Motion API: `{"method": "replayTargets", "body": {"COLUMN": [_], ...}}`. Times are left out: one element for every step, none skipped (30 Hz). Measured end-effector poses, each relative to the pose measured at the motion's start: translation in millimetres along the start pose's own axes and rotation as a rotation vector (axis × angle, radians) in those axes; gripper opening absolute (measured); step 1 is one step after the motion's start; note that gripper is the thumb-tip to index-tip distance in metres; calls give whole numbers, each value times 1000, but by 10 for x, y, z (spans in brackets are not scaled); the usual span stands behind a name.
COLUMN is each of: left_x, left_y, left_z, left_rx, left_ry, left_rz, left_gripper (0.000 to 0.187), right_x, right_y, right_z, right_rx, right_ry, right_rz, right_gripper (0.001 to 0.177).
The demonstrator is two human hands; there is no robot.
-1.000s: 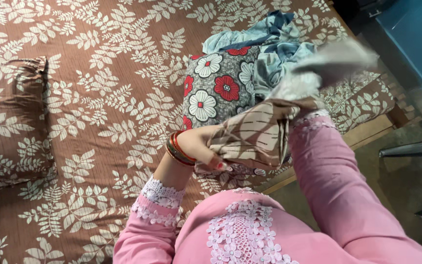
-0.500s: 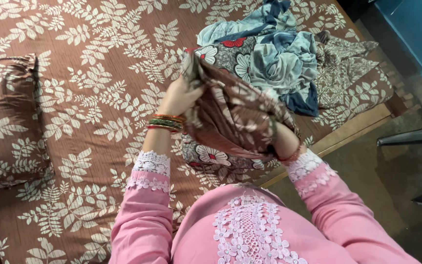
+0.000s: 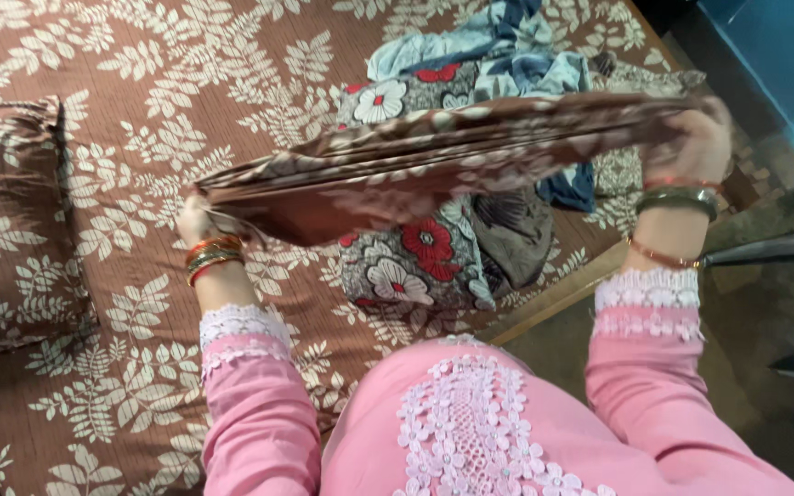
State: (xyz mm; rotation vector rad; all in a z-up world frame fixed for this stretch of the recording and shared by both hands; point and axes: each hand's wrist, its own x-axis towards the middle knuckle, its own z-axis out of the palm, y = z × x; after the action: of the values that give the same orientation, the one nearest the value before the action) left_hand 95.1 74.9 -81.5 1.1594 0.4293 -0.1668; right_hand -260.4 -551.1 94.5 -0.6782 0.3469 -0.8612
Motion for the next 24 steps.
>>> {"method": "replayTargets", "body": {"left_x": [-77,-197,-335,-484,-636,-784,-921,-1031,-1114,-1244,-1376,-1545,-1728,-1920,-2111,-2310,-2496,-2653,-2730,-2737,-2720,-2714,-2713,-2677], "left_y": [71,150,261,381,499,595,636,623,617,545,490,441,426,443,493,543,591,612,600,585,560,500,406,299], "left_z": [7,51,108,166,208,234,281,391,522,671,849,1026,1213,1418,1607,1758,1843,1891,2043,2210,2283,2256,2191,2137], "left_rx": [-181,-291,-401,-513,-579,-644,-709,-638,-596,-574,-554,-535,-507,-474,-432,-355,-220,-86,255,592,926,716,491,253], "left_ry": [-40,-79,-117,-154,-203,-252,-302,-341,-378,-460,-548,-662,-784,-905,-1020,-969,-788,-600,-667,-716,-744,-899,-1048,-1188], "left_rz": [-20,-37,-54,-68,-66,-64,-62,-45,-18,-29,-49,-78,-121,-153,-167,-236,-361,-482,-252,-9,245,457,659,850], "left_gripper": [32,35,39,43,37,33,28,31,29,28,28,28,29,31,33,35,38,42,48,55,63,62,63,64], "right_x": [109,242,327,369,344,279,185,79,-34,-148,-258,-382,-505,-622,-759,-906,-1050,-1196,-1323,-1412,-1477,-1526,-1547,-1532], "right_y": [-4,-28,-40,-61,-70,-99,-131,-126,-54,63,163,281,427,575,730,849,937,1006,1065,1110,1154,1200,1227,1241], "right_z": [-187,-326,-437,-500,-520,-488,-410,-291,-147,11,175,338,520,728,944,1154,1357,1539,1701,1838,1936,1991,2004,1989], "right_rx": [11,26,33,27,27,9,-86,-177,-269,-289,-307,-325,-457,-587,-642,-700,-725,-749,-969,-1185,-1262,-1333,-1398,-1354], "right_ry": [72,126,169,184,193,194,196,193,188,103,18,-65,-158,-256,-384,-511,-679,-845,-948,-1040,-1016,-982,-944,-895], "right_rz": [-70,-157,-225,-257,-262,-267,-208,-147,-86,-55,-24,10,69,118,194,265,300,337,141,-71,-253,-436,-622,-521], "right_gripper": [29,31,33,36,38,36,31,27,23,23,23,24,25,28,29,33,38,43,52,62,55,49,43,35]}}
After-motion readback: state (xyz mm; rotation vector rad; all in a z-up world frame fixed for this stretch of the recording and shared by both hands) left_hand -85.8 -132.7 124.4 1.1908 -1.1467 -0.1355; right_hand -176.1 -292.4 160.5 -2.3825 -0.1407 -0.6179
